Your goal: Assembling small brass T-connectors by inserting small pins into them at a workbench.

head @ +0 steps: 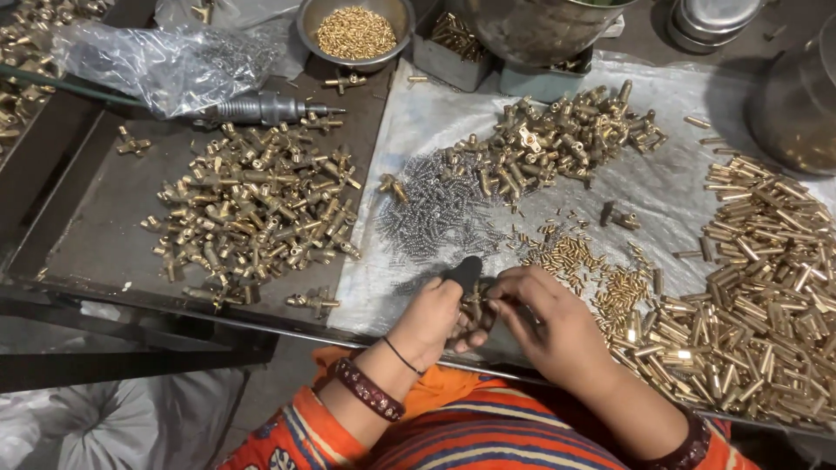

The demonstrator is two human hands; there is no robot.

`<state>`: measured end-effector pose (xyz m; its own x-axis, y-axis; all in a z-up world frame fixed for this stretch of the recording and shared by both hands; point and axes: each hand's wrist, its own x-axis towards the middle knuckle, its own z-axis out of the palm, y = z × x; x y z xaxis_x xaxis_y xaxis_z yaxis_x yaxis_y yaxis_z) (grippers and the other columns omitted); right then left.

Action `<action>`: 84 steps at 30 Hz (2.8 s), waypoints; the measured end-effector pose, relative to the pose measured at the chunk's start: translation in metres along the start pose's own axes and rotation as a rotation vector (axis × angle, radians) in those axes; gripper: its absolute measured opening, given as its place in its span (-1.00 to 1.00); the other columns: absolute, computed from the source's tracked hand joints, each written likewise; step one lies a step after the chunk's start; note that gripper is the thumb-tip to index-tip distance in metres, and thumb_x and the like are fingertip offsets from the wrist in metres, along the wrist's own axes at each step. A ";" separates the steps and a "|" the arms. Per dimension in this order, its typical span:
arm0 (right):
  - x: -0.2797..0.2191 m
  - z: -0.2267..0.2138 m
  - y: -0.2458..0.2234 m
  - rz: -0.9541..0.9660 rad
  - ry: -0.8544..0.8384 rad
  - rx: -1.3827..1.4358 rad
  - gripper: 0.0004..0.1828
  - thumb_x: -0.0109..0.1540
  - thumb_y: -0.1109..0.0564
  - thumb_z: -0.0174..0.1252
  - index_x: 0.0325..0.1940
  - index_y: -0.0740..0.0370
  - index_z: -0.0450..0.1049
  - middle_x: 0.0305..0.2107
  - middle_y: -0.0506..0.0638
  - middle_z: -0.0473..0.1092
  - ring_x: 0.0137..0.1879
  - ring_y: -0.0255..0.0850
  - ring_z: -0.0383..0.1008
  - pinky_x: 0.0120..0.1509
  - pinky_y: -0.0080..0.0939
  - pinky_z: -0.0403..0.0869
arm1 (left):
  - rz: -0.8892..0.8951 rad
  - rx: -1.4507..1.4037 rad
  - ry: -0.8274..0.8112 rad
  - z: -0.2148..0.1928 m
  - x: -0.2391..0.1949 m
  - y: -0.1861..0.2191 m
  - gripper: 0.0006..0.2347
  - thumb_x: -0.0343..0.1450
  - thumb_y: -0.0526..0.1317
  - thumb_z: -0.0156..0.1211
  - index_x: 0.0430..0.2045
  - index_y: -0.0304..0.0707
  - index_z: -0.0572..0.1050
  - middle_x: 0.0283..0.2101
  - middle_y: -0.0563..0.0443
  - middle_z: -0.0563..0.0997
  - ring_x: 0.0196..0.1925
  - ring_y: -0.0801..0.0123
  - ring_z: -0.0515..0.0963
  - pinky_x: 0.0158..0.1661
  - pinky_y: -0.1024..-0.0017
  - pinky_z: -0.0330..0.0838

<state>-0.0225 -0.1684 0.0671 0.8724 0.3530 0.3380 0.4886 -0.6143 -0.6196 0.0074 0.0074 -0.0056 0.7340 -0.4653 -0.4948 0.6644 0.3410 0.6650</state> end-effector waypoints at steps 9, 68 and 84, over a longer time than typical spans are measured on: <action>-0.001 0.000 0.011 0.085 -0.067 -0.017 -0.87 0.12 0.23 0.32 -0.26 0.21 0.54 -0.28 0.02 0.51 -0.16 -0.08 0.60 -0.10 -0.17 0.57 | -0.015 0.049 -0.060 -0.003 0.006 -0.005 -0.80 0.49 -0.18 -0.12 -0.32 -0.32 0.44 -0.48 -0.11 0.58 -0.62 0.29 0.56 -0.65 0.40 0.39; -0.020 -0.015 0.048 0.522 -0.171 0.545 -0.77 0.18 0.36 0.17 -0.14 0.35 0.67 -0.11 -0.08 0.58 0.03 -0.28 0.58 0.17 -0.29 0.52 | 0.147 0.418 -0.070 0.013 -0.009 0.003 -0.78 0.37 -0.39 0.16 -0.13 -0.41 0.60 -0.61 0.05 0.57 -0.63 0.62 0.47 -0.63 0.63 0.21; -0.030 -0.007 0.057 0.627 0.043 0.846 -0.62 0.18 0.39 0.22 0.10 0.42 0.48 -0.18 0.07 0.55 -0.02 -0.23 0.57 0.16 -0.20 0.55 | 0.190 0.385 -0.124 0.009 -0.002 -0.006 -0.82 0.32 -0.46 0.20 -0.23 -0.46 0.59 -0.48 0.03 0.60 -0.57 0.54 0.52 -0.57 0.57 0.30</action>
<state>-0.0206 -0.2190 0.0266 0.9740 0.1071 -0.1994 -0.2027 0.0207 -0.9790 0.0003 -0.0010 -0.0033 0.8001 -0.5259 -0.2887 0.4013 0.1115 0.9091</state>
